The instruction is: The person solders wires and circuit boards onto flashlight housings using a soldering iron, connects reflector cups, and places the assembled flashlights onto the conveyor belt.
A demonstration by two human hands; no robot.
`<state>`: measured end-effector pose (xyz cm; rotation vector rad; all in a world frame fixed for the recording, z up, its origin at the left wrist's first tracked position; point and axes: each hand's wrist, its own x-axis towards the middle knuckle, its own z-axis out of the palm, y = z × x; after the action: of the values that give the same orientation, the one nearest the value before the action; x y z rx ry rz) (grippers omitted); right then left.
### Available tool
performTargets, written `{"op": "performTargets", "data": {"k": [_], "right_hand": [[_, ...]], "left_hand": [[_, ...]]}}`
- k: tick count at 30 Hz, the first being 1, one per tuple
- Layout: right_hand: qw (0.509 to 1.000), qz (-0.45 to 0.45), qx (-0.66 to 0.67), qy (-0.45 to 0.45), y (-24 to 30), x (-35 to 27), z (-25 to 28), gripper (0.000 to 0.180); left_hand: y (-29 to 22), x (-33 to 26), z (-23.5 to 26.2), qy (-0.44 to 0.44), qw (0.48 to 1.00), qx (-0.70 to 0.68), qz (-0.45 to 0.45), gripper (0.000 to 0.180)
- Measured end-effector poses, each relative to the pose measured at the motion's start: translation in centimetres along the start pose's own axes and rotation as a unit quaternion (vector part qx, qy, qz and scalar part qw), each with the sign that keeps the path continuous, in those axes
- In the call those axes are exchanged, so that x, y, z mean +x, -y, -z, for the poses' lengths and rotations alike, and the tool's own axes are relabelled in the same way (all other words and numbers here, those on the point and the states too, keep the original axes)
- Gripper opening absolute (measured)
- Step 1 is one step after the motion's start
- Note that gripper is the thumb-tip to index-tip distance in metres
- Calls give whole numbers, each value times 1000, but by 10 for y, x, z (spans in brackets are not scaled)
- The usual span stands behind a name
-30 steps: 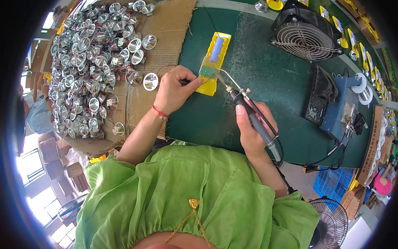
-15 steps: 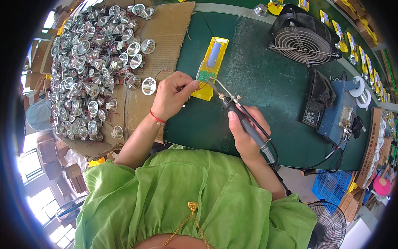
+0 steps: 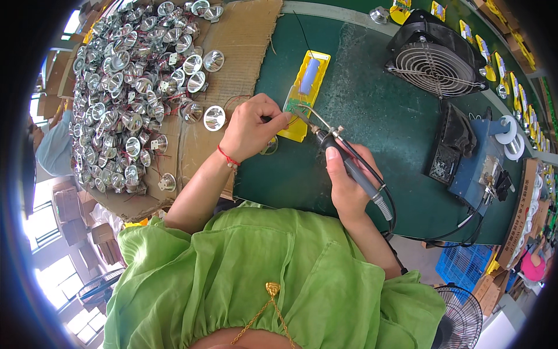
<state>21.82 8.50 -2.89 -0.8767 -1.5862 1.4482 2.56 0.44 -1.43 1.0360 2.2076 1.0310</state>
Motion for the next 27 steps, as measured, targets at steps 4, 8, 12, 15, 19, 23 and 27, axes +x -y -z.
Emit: {"op": "performTargets", "data": {"k": [4,8,12,15,19,23,27], "right_hand": [[1000,11,12,-27,-4,-2,10,19],[998,33,15,-45,-9,-1,20,20],[997,45,-9,-68,-12,5,32,20],[996,25,1,-85,-13,9,37,20],[996,-19,-35,-79,-19,10,37,18],[993,13,-91,-75,-23,11,37,17],[992,-78,-19,-99,-17,10,38,21]], "left_hand": [[3,0,-1,-2,1000,-5,-17,21],[0,0,-2,-6,1000,19,-5,22],[-1,-2,6,-20,991,-129,37,28],[1,4,16,10,995,-39,91,26],[-13,54,11,96,989,106,-29,23],[-47,186,19,83,991,91,55,32],[-56,254,49,-54,984,167,14,46]]}}
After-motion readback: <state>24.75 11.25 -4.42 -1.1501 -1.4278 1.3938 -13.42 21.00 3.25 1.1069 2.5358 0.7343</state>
